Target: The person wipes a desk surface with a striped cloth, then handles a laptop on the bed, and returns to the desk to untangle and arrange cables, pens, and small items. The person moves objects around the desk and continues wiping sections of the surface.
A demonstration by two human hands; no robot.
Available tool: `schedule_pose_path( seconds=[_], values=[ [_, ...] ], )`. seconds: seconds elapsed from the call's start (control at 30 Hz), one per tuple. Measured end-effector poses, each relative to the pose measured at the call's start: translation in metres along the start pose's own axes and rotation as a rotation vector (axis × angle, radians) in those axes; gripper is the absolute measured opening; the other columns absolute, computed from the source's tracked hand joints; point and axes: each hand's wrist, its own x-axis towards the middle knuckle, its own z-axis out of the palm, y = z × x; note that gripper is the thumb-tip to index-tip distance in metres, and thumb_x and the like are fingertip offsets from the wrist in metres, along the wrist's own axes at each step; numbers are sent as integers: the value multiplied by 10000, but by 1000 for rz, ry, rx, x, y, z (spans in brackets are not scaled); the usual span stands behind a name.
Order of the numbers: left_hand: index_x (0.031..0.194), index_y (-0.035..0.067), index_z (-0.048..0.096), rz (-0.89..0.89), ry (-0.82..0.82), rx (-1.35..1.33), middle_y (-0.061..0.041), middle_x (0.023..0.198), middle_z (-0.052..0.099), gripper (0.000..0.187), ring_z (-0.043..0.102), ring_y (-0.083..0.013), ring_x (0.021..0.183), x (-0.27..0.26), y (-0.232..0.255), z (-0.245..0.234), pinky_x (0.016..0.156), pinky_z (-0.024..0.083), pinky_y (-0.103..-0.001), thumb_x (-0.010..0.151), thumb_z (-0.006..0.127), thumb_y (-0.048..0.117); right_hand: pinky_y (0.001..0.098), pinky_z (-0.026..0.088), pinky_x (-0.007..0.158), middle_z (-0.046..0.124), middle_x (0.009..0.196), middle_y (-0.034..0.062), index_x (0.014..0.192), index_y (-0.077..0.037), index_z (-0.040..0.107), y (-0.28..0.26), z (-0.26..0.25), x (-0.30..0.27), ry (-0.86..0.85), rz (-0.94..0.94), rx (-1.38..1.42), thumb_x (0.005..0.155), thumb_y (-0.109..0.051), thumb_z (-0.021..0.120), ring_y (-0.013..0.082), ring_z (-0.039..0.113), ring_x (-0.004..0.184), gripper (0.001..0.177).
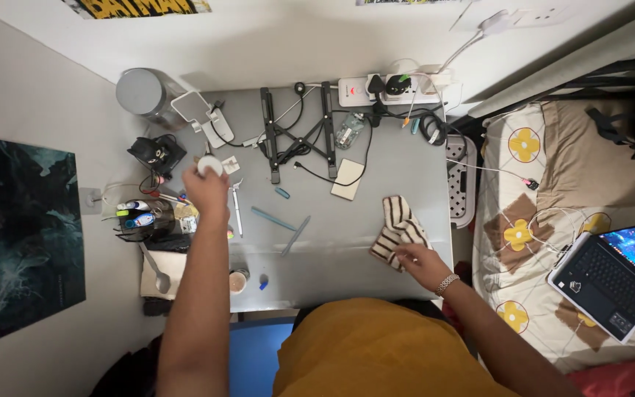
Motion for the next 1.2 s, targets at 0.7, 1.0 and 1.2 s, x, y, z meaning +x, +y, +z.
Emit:
schedule_pose_path(
  seconds=[0.7,1.0,1.2],
  values=[
    [1445,-17,482,-429,-305,80,-254,1109,634,555,755,-294,814,-74,-140,23,663,660,-392,959,665,179,455,581,978,784,1166,110,1208,-192,767,78,-65,18,-57,-140,27,966,-249,685,336,723,1100,262],
    [1410,-41,503,-496,-288,53,-312,1257,594,441,769,-361,847,-117,-98,24,683,706,-401,1001,563,113,449,573,968,817,1054,101,1212,-211,776,86,-64,25,-109,-146,9,961,-243,689,314,747,1052,268],
    [1317,-27,596,-507,-136,63,-200,1018,710,392,783,-269,699,-104,-127,36,620,681,-386,974,586,162,443,576,956,821,1027,95,1202,-256,781,81,-62,19,-78,-108,-24,946,-259,707,311,746,1047,266]
  ],
)
